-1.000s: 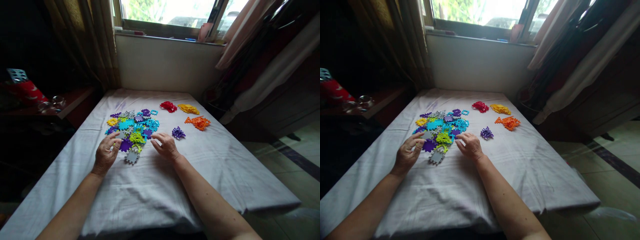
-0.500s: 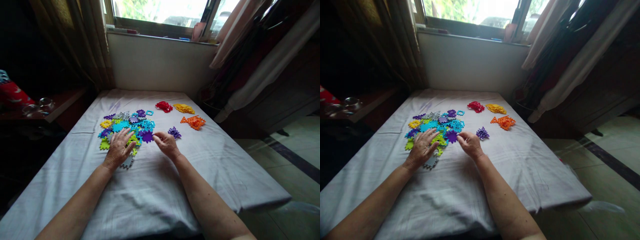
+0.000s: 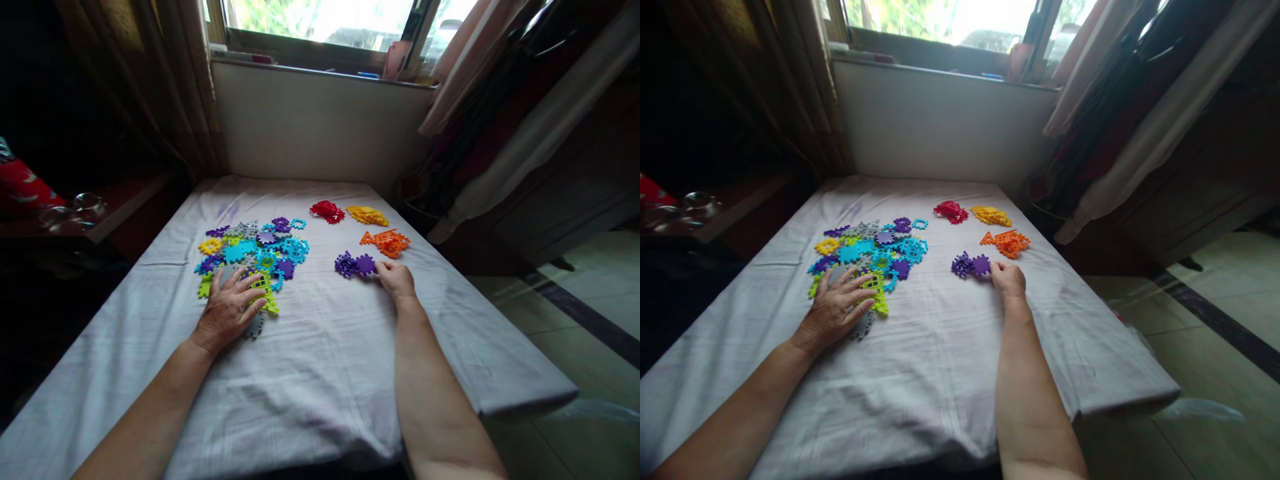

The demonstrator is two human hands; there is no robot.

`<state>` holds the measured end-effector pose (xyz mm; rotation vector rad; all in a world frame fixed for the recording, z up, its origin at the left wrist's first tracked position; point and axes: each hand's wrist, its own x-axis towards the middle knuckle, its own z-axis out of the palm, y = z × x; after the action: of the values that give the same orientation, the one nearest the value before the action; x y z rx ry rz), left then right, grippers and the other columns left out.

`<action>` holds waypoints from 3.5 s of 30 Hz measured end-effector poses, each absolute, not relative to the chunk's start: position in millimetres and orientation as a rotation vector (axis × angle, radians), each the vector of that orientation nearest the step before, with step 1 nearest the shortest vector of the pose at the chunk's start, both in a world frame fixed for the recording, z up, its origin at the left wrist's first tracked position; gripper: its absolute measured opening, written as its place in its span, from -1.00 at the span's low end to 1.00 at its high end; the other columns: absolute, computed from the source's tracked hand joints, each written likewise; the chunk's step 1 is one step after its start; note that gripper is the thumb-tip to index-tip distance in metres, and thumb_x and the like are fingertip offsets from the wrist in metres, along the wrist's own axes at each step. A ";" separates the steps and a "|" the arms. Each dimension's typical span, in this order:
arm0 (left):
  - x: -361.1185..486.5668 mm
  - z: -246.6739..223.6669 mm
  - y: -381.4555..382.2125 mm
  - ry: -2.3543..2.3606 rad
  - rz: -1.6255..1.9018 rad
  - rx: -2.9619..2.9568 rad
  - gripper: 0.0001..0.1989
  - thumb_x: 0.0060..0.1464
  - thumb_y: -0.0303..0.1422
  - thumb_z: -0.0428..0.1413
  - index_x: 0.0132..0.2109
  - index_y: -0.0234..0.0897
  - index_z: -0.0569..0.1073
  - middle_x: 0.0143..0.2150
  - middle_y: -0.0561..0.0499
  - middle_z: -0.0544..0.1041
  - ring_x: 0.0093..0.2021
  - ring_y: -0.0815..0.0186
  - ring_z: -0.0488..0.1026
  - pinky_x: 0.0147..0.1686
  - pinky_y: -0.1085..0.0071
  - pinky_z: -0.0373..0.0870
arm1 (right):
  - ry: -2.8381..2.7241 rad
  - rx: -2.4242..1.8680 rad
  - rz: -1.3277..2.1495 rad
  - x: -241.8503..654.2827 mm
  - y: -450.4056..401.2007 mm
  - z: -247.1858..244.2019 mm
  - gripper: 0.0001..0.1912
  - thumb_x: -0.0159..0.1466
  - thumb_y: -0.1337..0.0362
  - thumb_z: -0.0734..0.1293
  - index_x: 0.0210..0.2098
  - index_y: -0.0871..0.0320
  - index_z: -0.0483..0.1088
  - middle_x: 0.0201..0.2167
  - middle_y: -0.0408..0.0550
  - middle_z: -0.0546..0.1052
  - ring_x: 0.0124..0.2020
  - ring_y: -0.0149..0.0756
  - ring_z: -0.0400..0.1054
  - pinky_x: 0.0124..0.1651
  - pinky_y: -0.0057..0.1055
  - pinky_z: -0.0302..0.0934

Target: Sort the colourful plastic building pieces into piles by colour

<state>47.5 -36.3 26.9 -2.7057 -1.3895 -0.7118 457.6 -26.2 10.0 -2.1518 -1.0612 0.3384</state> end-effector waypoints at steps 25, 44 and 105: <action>4.0 17.7 -24.9 -1.604 -0.630 -2.520 -0.58 0.20 -0.11 0.03 0.16 0.00 0.49 0.24 -0.08 0.49 0.36 -0.08 0.23 0.36 -0.30 -0.25 | -1.370 -1.940 -0.044 402.9 -26.8 19.0 -0.66 0.26 0.15 0.22 -0.20 0.07 0.62 -0.26 0.00 0.67 -0.21 -0.17 0.52 -0.14 -0.36 0.33; -17.4 19.7 -36.4 -1.823 -0.452 -2.527 -0.46 0.07 0.02 0.17 0.16 -0.03 0.51 0.43 -0.17 0.21 0.45 -0.23 -0.01 0.32 -0.34 -0.14 | -2.491 -1.446 0.122 222.1 -5.0 46.2 -0.68 0.38 0.27 0.26 0.06 -0.10 0.53 0.34 -0.03 0.31 0.36 -0.04 0.10 0.28 -0.01 0.08; 25.0 6.3 -21.0 -1.567 -0.740 -2.603 -0.62 0.25 -0.14 -0.04 0.09 -0.07 0.52 0.26 -0.10 0.47 0.35 0.02 0.28 0.35 -0.17 -0.01 | -1.542 -2.173 -0.184 387.3 -31.4 9.2 -0.31 0.17 -0.02 0.42 0.24 0.05 0.34 0.31 0.19 0.29 0.31 0.09 0.13 0.21 0.00 0.10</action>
<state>25.0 -21.0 6.3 -2.6031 -1.5673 -0.7404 387.3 -31.4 9.2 -2.1735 -1.5423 -0.1838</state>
